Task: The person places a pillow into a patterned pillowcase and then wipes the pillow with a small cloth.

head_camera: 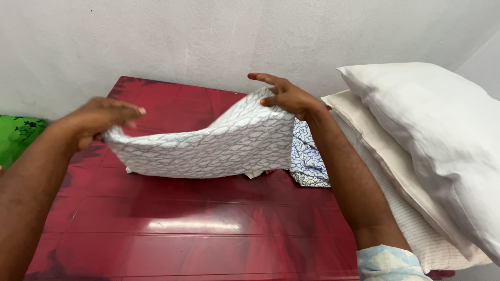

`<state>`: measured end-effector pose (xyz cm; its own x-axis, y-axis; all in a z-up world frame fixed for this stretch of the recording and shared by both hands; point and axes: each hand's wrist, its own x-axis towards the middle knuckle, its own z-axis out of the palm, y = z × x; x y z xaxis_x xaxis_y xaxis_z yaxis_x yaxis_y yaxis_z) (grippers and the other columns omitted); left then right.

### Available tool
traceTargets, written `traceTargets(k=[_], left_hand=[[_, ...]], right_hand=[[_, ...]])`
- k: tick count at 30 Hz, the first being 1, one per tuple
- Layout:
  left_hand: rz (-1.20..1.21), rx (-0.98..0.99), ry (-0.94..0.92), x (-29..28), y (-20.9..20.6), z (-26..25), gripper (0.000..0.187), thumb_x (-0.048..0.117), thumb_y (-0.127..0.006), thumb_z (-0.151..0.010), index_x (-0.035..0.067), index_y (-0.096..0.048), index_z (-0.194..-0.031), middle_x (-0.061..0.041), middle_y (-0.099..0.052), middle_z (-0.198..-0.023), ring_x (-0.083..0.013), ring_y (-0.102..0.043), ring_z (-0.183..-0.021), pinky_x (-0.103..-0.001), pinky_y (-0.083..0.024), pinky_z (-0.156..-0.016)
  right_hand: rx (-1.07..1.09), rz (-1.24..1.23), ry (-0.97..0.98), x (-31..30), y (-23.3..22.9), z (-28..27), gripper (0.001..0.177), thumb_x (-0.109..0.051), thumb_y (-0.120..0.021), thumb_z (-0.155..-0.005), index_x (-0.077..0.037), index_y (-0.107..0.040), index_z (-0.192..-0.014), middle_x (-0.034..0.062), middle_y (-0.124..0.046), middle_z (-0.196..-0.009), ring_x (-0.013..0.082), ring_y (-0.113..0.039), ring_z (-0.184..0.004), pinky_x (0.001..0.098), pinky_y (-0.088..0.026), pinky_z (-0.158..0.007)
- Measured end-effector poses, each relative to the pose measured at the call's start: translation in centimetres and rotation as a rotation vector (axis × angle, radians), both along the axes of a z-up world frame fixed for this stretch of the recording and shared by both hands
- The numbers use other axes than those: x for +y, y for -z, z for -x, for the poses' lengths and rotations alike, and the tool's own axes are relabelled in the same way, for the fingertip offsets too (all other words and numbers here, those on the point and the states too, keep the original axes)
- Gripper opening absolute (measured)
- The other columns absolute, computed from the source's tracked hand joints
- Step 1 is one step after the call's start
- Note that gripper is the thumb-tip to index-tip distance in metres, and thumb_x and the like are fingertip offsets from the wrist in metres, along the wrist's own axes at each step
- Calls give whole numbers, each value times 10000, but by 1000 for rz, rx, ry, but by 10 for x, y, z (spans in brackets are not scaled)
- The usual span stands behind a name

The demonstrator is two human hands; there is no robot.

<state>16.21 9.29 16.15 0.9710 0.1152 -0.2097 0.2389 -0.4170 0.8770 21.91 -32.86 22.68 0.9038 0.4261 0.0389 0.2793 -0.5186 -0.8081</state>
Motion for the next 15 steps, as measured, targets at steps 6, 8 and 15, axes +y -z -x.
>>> traceTargets(k=[6,8,15], left_hand=[[-315,332,215,8,8,-9,670,397,-699,-905,141,-550,-1506,-185,-615,-1481,-324,-592,-1309,-543,-499,-1045],[-334,349,295,15,3,-13,629,392,-680,-924,123,-592,-1486,-169,-606,-1496,-320,-572,-1314,-546,-479,-1048],[-104,-78,-37,14,-37,-1,252,191,-752,-921,92,-775,-1152,-145,-766,-1151,-296,-672,-1068,-485,-521,-929]], right_hand=[[-114,-285,18,-9,-8,-1,549,-12,-677,-886,-88,-612,-1425,101,-658,-1437,227,-642,-1197,416,-546,-1089],[-201,-342,-19,-15,-12,1,537,-4,-724,-875,-75,-608,-1394,84,-663,-1395,153,-664,-1202,363,-540,-1104],[-95,-363,17,-22,-15,-8,446,-60,-744,-888,-21,-680,-1328,126,-748,-1201,205,-726,-1051,408,-612,-1011]])
